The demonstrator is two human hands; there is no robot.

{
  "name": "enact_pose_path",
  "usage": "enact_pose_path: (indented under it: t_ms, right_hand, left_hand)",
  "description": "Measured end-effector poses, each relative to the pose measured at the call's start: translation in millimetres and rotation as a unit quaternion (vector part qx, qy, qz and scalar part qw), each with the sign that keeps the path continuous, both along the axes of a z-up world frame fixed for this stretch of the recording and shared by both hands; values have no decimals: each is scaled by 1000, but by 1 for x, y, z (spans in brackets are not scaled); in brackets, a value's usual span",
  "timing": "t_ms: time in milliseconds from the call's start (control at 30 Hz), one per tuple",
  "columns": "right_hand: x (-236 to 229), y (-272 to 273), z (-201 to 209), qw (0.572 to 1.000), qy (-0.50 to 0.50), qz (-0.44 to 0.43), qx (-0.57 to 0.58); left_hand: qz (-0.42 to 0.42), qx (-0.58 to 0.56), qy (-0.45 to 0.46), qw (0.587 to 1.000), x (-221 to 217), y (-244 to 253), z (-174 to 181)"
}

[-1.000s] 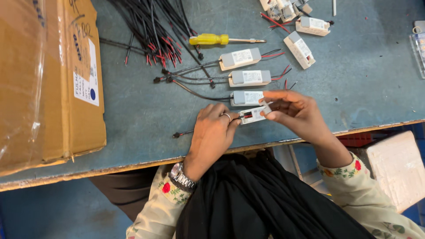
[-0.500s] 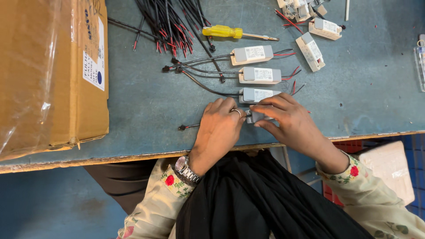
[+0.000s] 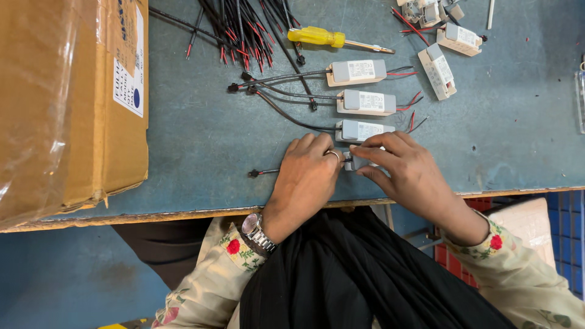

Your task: The person connects wires to white electronic driver components using a screwdriver and pliers on a workbench, then places the finished items into a cardboard box.

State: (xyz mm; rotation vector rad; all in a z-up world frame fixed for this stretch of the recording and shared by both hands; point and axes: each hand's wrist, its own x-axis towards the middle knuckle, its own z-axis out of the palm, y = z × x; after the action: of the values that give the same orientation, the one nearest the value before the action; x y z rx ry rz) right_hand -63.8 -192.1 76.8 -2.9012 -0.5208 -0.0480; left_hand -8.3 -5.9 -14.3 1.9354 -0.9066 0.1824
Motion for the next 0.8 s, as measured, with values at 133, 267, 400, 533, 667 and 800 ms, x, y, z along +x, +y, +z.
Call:
enact_pose_path:
  t_ms: [133, 267, 400, 533, 667, 800]
  right_hand:
    - [7, 1, 5, 999, 16, 20, -36]
    - [17, -1, 12, 996, 49, 28, -62]
    - [29, -3, 16, 994, 71, 32, -82]
    - [32, -5, 14, 993, 54, 60, -86]
    - [33, -8, 13, 991, 34, 94, -86]
    - [30, -9, 10, 993, 17, 90, -73]
  left_hand:
    - [-7, -3, 10, 1000, 0, 0, 1]
    - [-13, 5, 26, 1000, -1, 0, 2]
    - [-14, -14, 66, 998, 0, -2, 6]
    - [-2, 44, 101, 994, 5, -16, 7]
    - [-15, 63, 132, 989, 13, -21, 9]
    - [-55, 104, 187, 975, 23, -21, 13]
